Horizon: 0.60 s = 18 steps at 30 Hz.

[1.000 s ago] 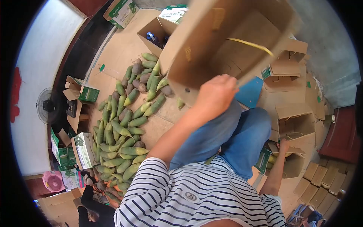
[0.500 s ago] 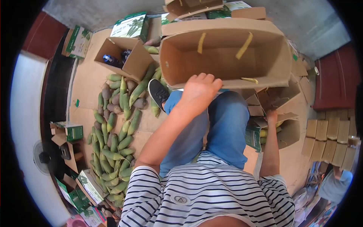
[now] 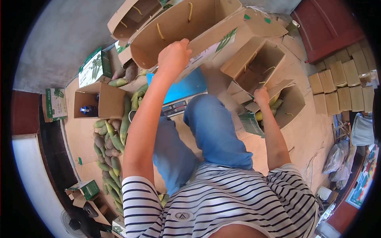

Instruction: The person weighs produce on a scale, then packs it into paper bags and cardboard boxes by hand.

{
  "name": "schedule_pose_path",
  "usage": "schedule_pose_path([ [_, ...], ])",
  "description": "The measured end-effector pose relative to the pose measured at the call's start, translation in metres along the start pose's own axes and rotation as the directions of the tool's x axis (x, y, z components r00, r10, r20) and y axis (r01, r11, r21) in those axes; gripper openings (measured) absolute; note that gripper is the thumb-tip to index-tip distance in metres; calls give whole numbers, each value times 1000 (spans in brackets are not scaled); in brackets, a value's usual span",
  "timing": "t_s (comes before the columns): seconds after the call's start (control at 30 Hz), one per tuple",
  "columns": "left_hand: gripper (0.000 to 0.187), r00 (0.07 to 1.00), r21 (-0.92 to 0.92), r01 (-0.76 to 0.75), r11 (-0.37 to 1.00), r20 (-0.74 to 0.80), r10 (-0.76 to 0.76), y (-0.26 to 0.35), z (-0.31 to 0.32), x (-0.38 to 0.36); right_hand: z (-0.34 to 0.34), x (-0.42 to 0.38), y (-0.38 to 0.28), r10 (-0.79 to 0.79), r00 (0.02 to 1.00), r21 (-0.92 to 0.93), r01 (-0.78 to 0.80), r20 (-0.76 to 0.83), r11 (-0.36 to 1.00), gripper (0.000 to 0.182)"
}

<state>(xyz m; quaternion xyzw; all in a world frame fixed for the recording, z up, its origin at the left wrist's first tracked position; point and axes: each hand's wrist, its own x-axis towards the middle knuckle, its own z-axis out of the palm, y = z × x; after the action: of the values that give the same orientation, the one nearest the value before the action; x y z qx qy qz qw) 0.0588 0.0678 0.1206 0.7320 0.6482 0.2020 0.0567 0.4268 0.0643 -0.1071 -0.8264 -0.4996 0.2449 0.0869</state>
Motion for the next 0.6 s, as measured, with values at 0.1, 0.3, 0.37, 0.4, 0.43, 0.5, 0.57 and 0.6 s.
schedule_pose_path([
  [0.1, 26, 1000, -41, 29, 999, 1, -29, 21, 29, 34, 0, -2, 1, -12, 1000, 7, 12, -15, 1000, 39],
  [0.3, 20, 995, -201, 0, 980, -95, -20, 55, 104, 81, 1, -4, 3, -55, 998, -12, 55, -23, 998, 41],
  [0.37, 18, 991, -250, -29, 968, -130, -4, 63, 127, 90, 1, -6, 3, -72, 997, -54, 70, -41, 996, 42],
  [0.4, 18, 993, -247, -23, 969, -118, -7, 68, 134, 95, 1, -7, 4, -85, 995, -70, 81, -60, 994, 43],
  [0.43, 17, 994, -243, -15, 970, -106, -12, 72, 139, 98, 1, -9, 4, -100, 992, -88, 93, -79, 992, 43],
  [0.5, 16, 995, -242, -6, 970, -98, -18, 77, 149, 103, -1, -10, -1, -102, 992, -103, 94, -74, 990, 45],
  [0.57, 15, 995, -249, -10, 968, -103, -16, 80, 158, 107, -7, -13, -6, -71, 997, -97, 68, -33, 993, 48],
  [0.6, 15, 995, -248, 5, 969, -94, -29, 80, 162, 109, -5, -14, -6, -81, 996, -106, 76, -41, 991, 49],
])
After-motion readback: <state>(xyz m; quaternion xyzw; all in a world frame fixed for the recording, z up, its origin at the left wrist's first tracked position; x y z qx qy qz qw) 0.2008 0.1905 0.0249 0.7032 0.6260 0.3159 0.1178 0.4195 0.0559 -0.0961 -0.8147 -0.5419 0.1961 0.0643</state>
